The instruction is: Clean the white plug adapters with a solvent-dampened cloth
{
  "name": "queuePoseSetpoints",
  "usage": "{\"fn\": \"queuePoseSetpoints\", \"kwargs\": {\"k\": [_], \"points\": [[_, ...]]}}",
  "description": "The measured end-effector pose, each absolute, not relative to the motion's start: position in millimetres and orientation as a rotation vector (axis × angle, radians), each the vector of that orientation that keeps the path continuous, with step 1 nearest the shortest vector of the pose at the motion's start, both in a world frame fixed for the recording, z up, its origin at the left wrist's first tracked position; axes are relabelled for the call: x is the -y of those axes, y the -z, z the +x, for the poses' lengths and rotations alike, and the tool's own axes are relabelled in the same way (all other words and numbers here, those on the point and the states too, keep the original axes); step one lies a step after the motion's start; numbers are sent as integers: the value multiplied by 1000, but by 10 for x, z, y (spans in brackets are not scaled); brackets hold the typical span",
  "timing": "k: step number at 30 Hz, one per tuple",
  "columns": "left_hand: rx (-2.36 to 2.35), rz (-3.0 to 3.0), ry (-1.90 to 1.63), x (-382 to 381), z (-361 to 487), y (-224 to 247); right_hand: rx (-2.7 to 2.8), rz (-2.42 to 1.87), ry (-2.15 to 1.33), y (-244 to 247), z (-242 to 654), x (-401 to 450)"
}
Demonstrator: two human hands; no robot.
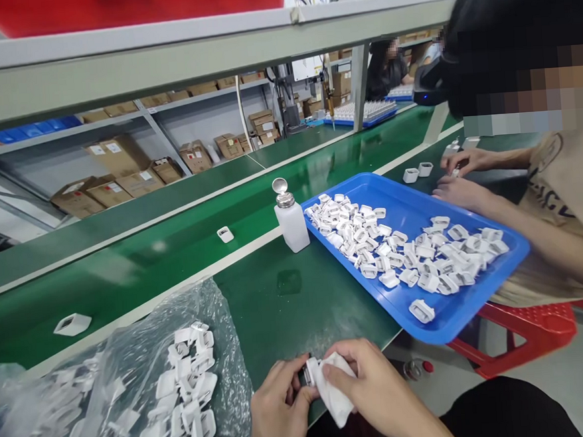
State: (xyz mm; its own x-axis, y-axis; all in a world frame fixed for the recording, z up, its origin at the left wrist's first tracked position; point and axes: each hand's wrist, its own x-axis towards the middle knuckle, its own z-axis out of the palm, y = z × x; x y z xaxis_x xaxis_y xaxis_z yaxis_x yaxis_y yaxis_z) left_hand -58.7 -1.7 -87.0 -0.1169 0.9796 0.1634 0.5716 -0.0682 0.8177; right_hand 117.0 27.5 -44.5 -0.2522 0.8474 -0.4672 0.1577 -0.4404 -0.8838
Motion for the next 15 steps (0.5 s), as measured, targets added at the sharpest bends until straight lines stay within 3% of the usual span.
{"fn": "queuePoseSetpoints", "kwargs": {"k": [15], "points": [[-1708,1662,-1073,21,-587,869,1439,-1479,-1645,535,1122,-333]]}}
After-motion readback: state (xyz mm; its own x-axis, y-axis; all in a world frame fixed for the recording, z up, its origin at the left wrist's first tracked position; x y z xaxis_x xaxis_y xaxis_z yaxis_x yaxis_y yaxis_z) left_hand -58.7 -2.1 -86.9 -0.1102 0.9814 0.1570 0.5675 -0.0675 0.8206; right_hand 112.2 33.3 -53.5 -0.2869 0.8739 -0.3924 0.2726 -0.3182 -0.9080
